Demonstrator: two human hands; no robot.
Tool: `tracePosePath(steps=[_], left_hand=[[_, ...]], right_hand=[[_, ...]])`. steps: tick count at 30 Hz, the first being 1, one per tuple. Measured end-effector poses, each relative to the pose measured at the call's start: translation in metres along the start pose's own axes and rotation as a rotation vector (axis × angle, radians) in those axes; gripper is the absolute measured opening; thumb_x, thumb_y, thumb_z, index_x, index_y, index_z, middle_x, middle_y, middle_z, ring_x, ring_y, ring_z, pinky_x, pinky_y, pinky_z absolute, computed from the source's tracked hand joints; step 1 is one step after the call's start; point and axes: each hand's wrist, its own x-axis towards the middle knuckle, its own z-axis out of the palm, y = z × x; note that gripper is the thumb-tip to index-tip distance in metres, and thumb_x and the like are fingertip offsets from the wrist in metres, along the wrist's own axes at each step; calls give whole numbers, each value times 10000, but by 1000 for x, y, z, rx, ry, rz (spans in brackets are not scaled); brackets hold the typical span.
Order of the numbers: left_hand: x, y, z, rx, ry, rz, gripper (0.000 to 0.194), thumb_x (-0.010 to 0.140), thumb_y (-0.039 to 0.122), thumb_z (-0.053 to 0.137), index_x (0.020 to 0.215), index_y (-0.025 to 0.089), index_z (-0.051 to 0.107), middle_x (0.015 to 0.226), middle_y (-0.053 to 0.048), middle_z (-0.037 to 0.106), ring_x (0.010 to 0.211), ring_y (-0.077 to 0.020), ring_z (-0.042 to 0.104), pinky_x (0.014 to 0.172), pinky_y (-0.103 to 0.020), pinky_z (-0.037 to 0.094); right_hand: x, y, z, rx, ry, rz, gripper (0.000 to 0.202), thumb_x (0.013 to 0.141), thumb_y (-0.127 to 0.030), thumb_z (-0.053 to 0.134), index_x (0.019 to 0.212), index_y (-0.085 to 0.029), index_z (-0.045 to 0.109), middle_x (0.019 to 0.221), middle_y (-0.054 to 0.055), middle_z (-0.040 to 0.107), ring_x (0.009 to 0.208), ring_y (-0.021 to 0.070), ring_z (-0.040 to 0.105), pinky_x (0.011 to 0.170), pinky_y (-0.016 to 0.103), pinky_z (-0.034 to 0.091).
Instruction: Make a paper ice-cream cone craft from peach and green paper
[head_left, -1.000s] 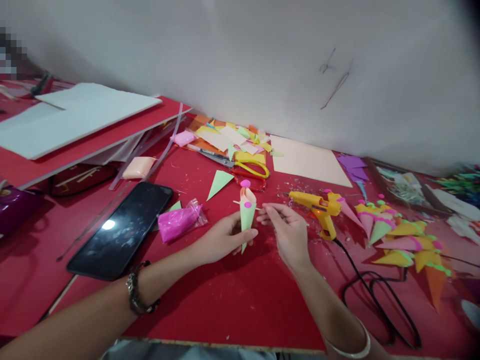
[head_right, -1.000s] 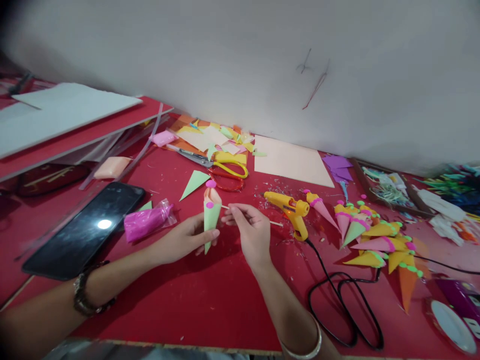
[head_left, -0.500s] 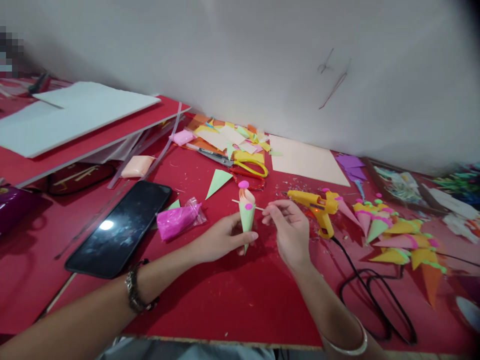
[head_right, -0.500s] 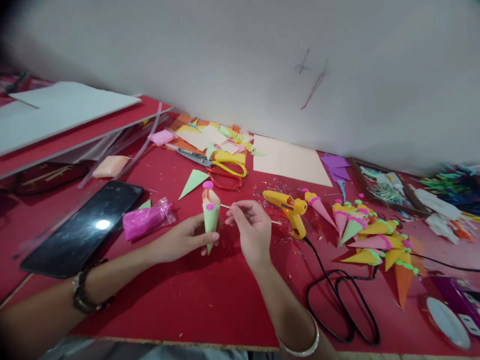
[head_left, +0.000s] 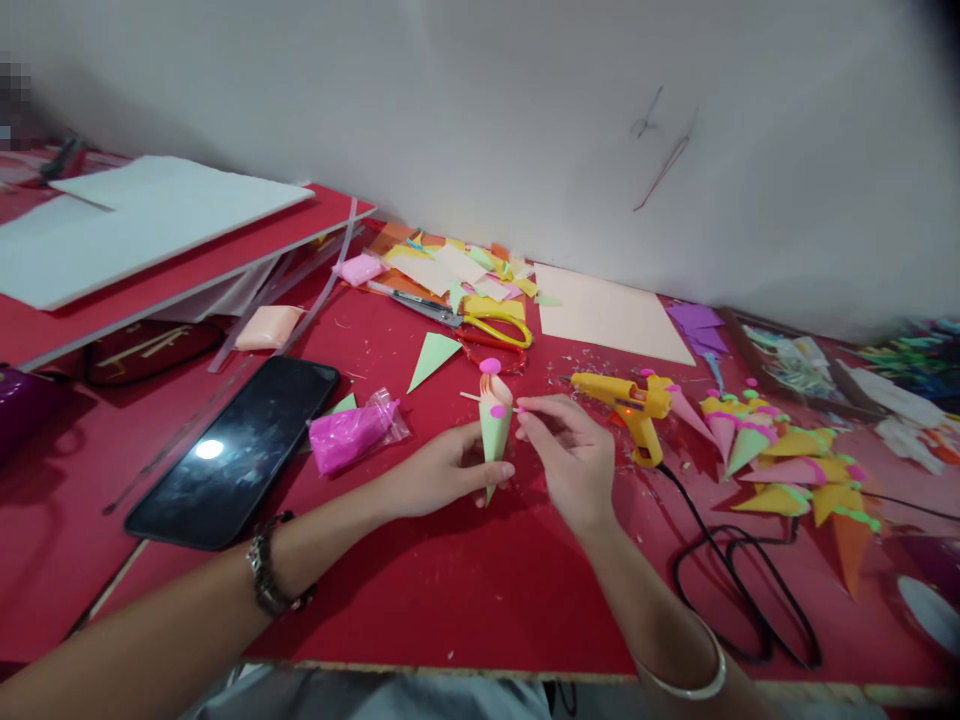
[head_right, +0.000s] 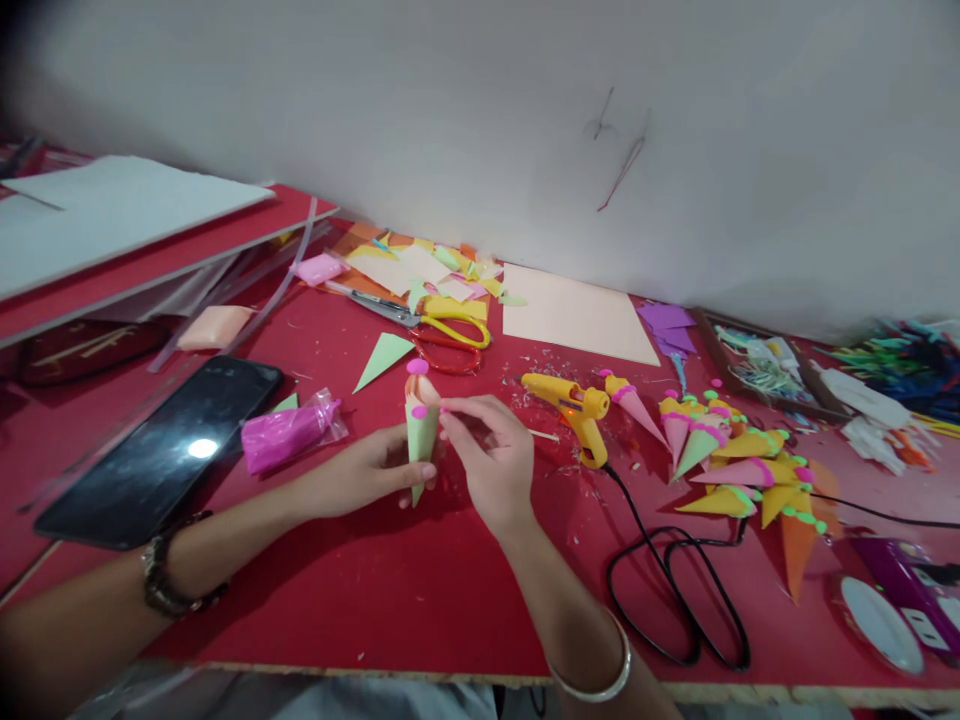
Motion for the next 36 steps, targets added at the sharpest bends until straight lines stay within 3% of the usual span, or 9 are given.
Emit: tracePosePath(steps=[5, 24, 29, 32, 36], left_hand=[[-1, -1, 1, -15, -48, -3, 182, 784, 318, 510, 818, 147, 459, 691, 36, 482, 546, -64, 489, 538, -205, 431], [-3, 4, 1, 66, -54, -12, 172, 787, 312, 497, 781, 147, 450, 670, 38, 478, 549, -74, 493, 532, -202, 424], [-3, 8, 2, 134, 9, 15, 140, 791, 281, 483, 780, 144, 456, 630, 44, 468, 545, -72, 465, 507, -183, 388], [-2, 8, 2, 140, 87, 60, 159, 779, 261, 494, 888, 150, 461, 637, 50, 472, 553, -76, 455, 507, -183, 376], [-2, 7, 1, 151, 100, 57, 197, 778, 257, 482, 943, 152, 454, 605, 60, 479, 530, -82, 452, 506, -190, 366]], right_hand=[[0, -4, 0, -99, -56, -95, 109, 738, -163, 573, 777, -239, 642, 794, 1, 545, 742, 115, 539, 631, 235, 462], [2, 2, 1, -4, -144, 18, 95, 741, -213, 567, 812, -234, 627, 879, 12, 494, 840, 132, 521, 706, 259, 450], [3, 3, 0, 40, -170, 23, 77, 732, -201, 572, 783, -231, 620, 868, 7, 480, 836, 125, 511, 706, 246, 449], [3, 2, 0, 52, -193, 28, 72, 728, -179, 575, 767, -225, 616, 871, 9, 470, 851, 123, 502, 716, 236, 444], [2, 2, 1, 58, -218, 29, 61, 724, -182, 581, 757, -222, 612, 872, 11, 460, 854, 125, 499, 730, 241, 447]])
